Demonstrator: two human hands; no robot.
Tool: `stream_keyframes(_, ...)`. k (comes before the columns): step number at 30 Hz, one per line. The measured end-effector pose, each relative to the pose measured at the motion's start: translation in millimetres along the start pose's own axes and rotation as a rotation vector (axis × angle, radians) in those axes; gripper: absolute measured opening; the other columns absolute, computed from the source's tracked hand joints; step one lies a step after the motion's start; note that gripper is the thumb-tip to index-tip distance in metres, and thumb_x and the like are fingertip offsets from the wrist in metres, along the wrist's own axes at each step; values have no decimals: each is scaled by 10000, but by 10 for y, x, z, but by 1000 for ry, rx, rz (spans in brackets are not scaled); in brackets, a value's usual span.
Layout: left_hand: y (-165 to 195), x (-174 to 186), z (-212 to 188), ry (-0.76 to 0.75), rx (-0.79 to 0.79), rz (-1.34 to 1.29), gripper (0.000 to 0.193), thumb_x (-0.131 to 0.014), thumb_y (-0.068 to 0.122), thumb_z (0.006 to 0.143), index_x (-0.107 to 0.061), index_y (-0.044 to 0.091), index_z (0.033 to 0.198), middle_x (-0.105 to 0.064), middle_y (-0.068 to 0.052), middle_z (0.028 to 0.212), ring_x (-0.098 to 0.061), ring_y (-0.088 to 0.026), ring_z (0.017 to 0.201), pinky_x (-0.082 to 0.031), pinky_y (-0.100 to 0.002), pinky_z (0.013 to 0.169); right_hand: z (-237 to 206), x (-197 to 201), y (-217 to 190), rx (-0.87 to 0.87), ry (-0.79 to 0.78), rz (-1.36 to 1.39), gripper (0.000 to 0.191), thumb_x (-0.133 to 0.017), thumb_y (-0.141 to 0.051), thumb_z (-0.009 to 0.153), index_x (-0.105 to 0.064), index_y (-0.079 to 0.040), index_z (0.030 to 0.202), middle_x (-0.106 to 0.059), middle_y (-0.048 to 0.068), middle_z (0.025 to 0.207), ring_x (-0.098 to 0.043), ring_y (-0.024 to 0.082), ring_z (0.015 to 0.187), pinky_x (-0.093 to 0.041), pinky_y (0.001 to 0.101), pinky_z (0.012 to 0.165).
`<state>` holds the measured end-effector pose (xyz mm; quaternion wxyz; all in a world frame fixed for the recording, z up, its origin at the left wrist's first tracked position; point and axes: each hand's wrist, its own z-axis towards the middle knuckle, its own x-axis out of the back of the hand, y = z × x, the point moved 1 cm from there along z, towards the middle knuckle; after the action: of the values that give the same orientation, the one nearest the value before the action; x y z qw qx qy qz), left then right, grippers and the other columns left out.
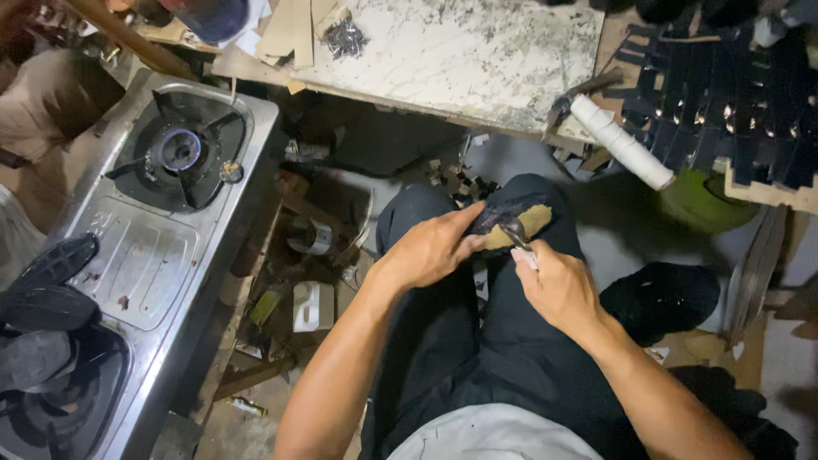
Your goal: The person sits on the workshop floor with a shoe held over their lap and trims excess material from the sole edge using a small knife, working around the shoe. They then press and hammer the sole, apply adhesive to the sole surface, and finally handle and fit wooden shoe last pieces together.
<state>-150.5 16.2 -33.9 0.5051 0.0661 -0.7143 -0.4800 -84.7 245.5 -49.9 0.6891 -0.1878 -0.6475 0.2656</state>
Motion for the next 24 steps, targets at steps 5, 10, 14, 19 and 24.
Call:
stream_keyframes(5,58,42,-638,244,263,94,493,-588,309,988,-564,25,1390,-626,-243,1362,-593,-406,1279,-458,-466,1070,64,-11,101,-25,4,-10,232,-623,-264,964,-650,-33,961,-666,260,714,-662,469,714,-509,554,627)
stream_keyframes(10,52,-420,-749,690,300,-330,398,-535,193,997,-604,22,1349,-648,-221,1348,-606,-376,1302,-441,-420,1107,-144,-215,61,-208,-109,209,226,-585,-248,999,-659,-36,1022,-707,226,779,-682,398,680,-529,500,588)
stream_keyframes(14,82,-473,-847,788,119,-286,363,-540,70,969,-596,-7,1320,-640,-219,1375,-597,-380,1349,-432,-424,1160,-562,-420,-126,-468,-482,689,279,-555,-204,1001,-699,16,1095,-738,177,817,-721,270,674,-592,415,606)
stream_keyframes(19,346,-452,-948,763,-151,-49,420,-599,-27,878,-563,-34,1297,-615,-223,1391,-555,-431,1395,-449,-479,1188,-740,-363,-306,-552,-599,1128,387,-538,-133,929,-612,18,1278,-737,108,1159,-757,201,1048,-620,366,857)
stream_keyframes(24,443,-495,-927,705,-263,10,478,-622,-39,805,-562,-33,1280,-611,-232,1381,-541,-453,1391,-446,-518,1185,-693,25,-351,-279,-617,837,412,-547,-166,956,-577,-10,1337,-764,89,1088,-744,174,957,-594,356,829)
